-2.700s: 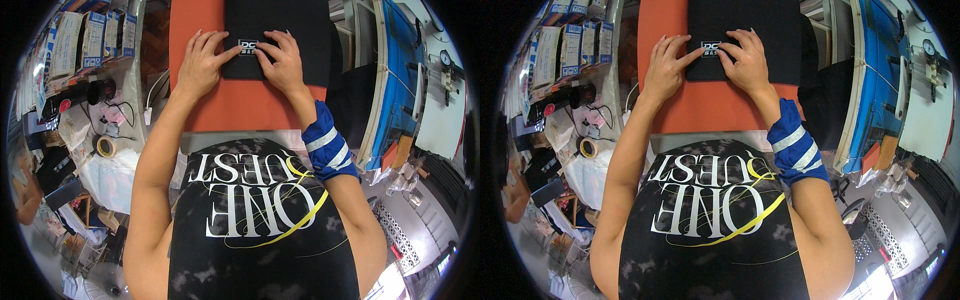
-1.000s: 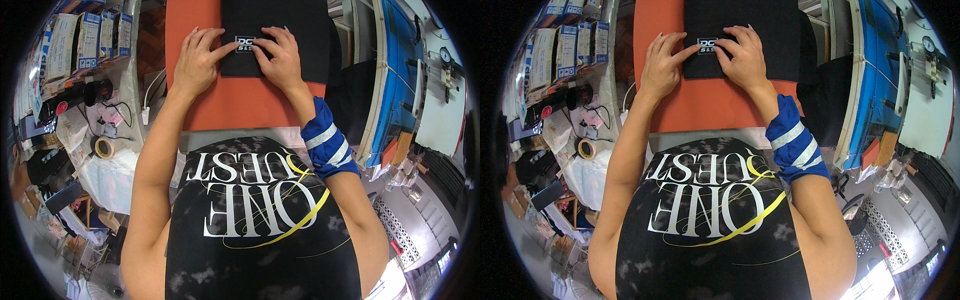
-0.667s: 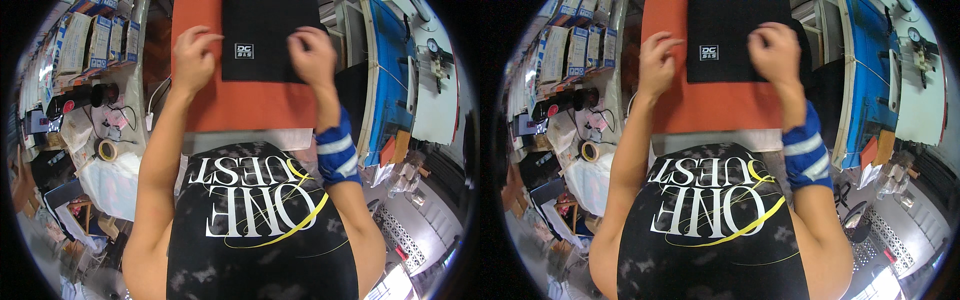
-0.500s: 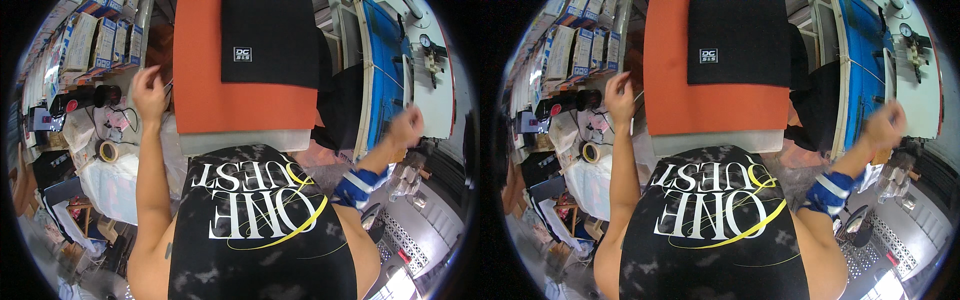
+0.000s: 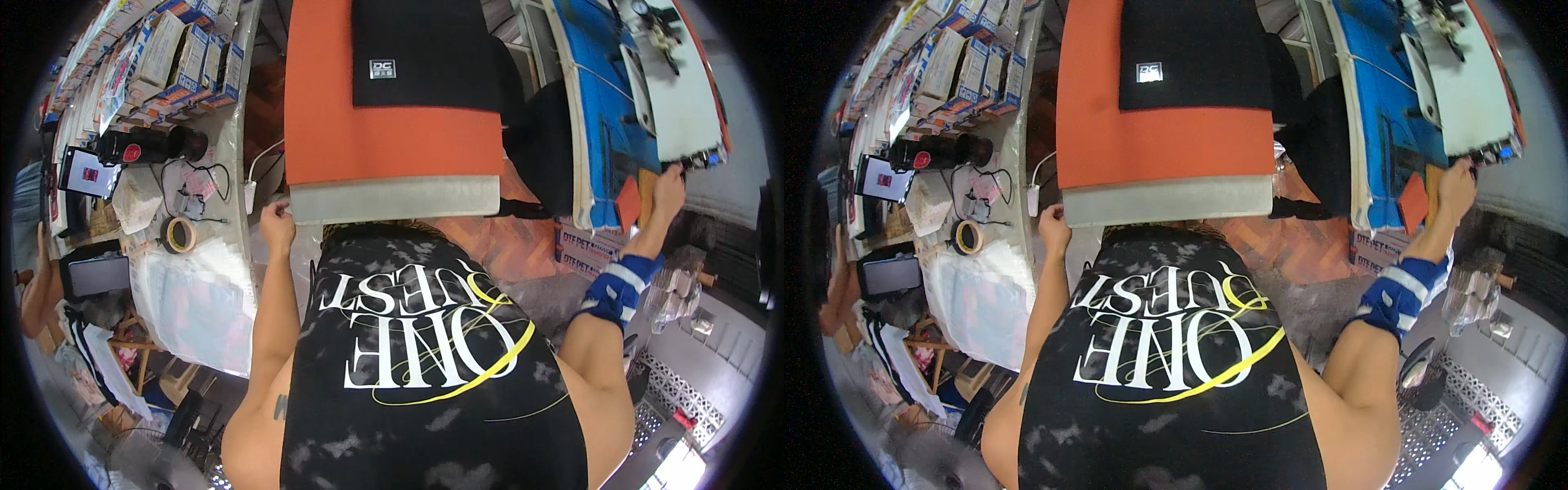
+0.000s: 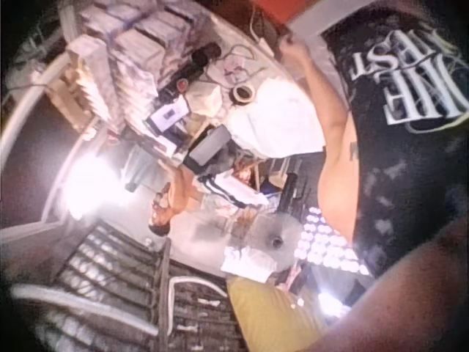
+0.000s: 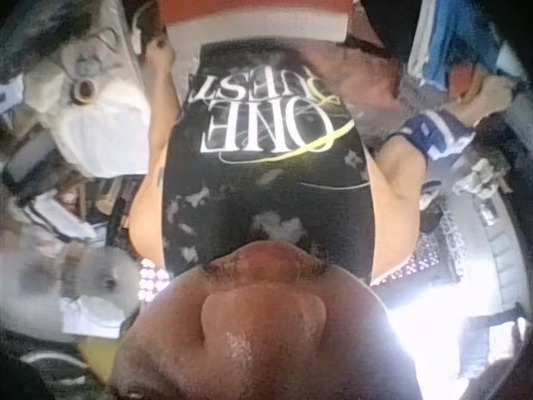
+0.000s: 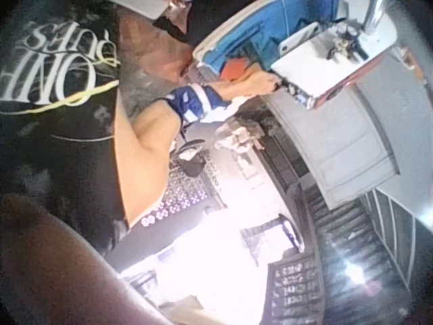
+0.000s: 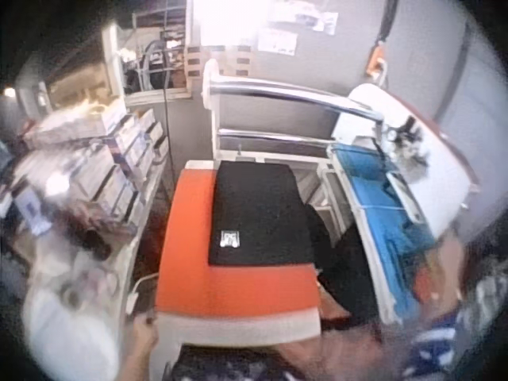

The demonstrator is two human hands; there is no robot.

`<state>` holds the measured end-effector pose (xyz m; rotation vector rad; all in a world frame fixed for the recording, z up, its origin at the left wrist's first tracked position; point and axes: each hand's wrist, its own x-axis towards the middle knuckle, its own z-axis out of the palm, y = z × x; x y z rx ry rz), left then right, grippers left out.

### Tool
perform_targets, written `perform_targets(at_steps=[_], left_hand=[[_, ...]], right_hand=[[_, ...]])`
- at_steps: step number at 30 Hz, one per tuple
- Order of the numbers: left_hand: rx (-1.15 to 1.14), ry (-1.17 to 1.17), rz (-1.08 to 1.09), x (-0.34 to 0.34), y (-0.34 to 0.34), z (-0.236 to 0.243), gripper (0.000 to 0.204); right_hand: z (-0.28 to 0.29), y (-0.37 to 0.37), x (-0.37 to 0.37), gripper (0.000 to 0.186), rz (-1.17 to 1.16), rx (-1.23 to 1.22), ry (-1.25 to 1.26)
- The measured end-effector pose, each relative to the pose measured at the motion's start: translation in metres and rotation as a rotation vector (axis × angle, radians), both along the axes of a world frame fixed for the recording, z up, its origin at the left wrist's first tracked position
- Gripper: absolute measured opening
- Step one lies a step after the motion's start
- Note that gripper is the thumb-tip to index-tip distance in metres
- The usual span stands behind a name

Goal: The person places a black t-shirt on a heat press, aligns a printed transfer sheet with a red car graphic, and operates the press to apply the design. The person then removes the finished t-shirt and places it on a nearby chair.

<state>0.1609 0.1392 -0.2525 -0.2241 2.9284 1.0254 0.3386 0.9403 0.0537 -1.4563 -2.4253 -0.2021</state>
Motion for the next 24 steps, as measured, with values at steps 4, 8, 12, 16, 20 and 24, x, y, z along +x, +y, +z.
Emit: perform_targets(at_steps=[4, 8, 12, 16, 20, 24], left_hand=[[-0.013, -0.178, -0.026, 0.033, -0.017, -0.018, 0.026], [-0.008, -0.361, -0.041, 0.06, -0.045, -0.096, 0.026], [0.011, -0.612, 0.119, 0.116, -0.097, -0.132, 0.022], [-0.011, -0.6, 0.007, 0.138, -0.093, -0.111, 0.021], [-0.026, -0.674, -0.028, 0.137, -0.074, -0.095, 0.027], [0.088, -0.495, -0.024, 0.144, -0.072, -0.123, 0.026]], right_hand=[[0.009, -0.054, -0.017, 0.075, 0.034, 0.051, 0.064], [0.018, -0.13, -0.046, 0.068, 0.151, 0.137, 0.1], [0.001, -0.221, -0.054, 0.047, 0.462, 0.231, 0.285], [0.018, -0.291, -0.063, 0.067, 0.58, 0.327, 0.43], [0.049, -0.346, -0.088, 0.121, 0.715, 0.202, 0.487], [0.053, -0.385, -0.109, 0.113, 0.899, 0.149, 0.55]])
